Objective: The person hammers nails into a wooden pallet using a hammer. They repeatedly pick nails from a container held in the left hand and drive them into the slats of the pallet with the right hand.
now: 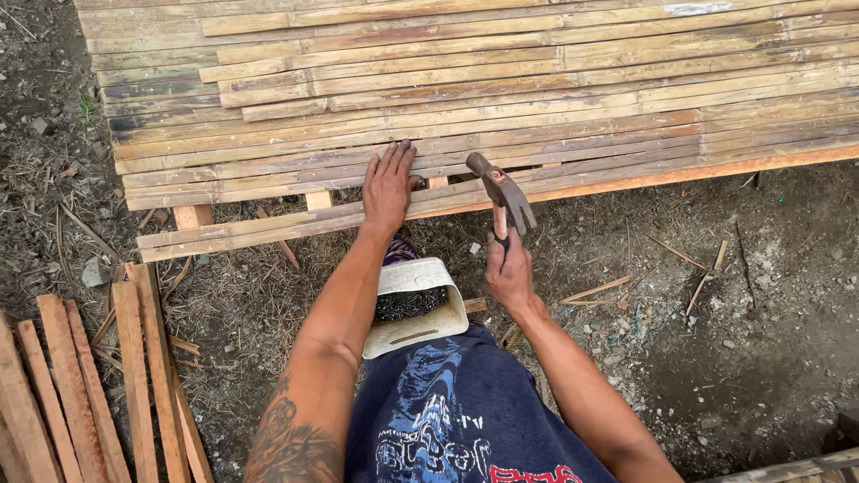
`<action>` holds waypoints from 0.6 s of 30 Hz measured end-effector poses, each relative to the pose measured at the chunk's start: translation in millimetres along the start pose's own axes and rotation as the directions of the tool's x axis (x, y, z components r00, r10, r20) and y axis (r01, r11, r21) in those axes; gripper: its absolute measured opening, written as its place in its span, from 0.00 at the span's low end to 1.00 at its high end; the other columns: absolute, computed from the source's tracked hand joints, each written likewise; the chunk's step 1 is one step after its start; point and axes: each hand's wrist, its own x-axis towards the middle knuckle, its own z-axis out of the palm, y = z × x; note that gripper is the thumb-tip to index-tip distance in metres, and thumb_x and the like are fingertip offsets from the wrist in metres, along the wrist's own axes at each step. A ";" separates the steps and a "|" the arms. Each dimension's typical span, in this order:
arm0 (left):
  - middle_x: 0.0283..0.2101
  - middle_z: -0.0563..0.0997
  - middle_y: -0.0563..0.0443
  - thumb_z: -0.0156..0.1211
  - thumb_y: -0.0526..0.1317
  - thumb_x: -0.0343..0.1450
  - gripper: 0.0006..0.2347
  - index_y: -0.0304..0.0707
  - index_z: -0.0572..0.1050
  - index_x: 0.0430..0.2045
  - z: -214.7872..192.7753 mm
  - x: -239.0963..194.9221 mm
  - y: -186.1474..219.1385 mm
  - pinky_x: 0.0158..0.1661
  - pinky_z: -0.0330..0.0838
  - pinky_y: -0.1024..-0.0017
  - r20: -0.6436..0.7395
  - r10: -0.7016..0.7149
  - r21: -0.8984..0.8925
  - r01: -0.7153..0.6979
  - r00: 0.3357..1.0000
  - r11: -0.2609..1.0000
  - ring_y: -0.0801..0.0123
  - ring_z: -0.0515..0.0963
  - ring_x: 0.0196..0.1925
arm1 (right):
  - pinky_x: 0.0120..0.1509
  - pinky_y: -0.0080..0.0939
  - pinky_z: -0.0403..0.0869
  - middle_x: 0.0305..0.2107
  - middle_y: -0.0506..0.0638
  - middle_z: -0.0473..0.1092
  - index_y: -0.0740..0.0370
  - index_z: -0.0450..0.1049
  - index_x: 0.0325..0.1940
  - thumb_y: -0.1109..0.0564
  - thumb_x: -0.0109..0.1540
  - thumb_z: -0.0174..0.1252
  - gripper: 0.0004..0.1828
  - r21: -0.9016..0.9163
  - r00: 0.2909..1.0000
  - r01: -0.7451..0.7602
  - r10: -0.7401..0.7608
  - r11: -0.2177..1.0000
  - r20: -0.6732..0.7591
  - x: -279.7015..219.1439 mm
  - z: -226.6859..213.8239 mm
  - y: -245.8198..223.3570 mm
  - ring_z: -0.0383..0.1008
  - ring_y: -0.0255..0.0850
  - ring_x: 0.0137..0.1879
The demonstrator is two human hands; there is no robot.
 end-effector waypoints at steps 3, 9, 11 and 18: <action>0.71 0.68 0.56 0.60 0.47 0.72 0.24 0.46 0.69 0.64 -1.2 -5.3 6.6 0.71 0.53 0.57 0.006 -0.031 -0.028 0.032 0.999 0.999 0.64 0.63 0.74 | 0.32 0.57 0.67 0.22 0.62 0.70 0.65 0.67 0.46 0.47 0.75 0.48 0.17 -0.293 0.952 -0.147 0.215 0.945 0.217 13.6 10.3 4.9 0.75 0.65 0.29; 0.71 0.67 0.56 0.61 0.47 0.72 0.24 0.47 0.68 0.64 -5.0 -2.6 6.4 0.71 0.52 0.58 0.021 -0.038 -0.042 0.039 0.999 0.998 0.64 0.64 0.73 | 0.29 0.52 0.71 0.20 0.61 0.70 0.65 0.66 0.46 0.52 0.71 0.44 0.13 0.081 1.000 0.008 -0.007 0.997 -0.008 -0.3 -3.2 1.8 0.75 0.57 0.24; 0.71 0.67 0.56 0.60 0.47 0.72 0.24 0.47 0.68 0.64 -5.2 -1.2 2.4 0.71 0.52 0.58 0.009 -0.026 -0.027 0.026 1.000 0.999 0.63 0.63 0.73 | 0.29 0.50 0.70 0.23 0.62 0.67 0.69 0.64 0.51 0.52 0.71 0.43 0.16 0.072 0.978 0.195 -0.188 0.978 -0.094 -2.0 1.4 1.1 0.70 0.57 0.26; 0.70 0.66 0.56 0.59 0.48 0.71 0.24 0.49 0.69 0.63 -7.9 3.6 3.3 0.70 0.51 0.59 0.053 -0.049 -0.018 0.050 0.997 0.999 0.63 0.63 0.72 | 0.29 0.53 0.70 0.21 0.58 0.71 0.65 0.66 0.47 0.51 0.73 0.46 0.13 -0.083 0.997 -0.027 0.033 0.996 0.070 18.4 13.0 9.9 0.76 0.54 0.26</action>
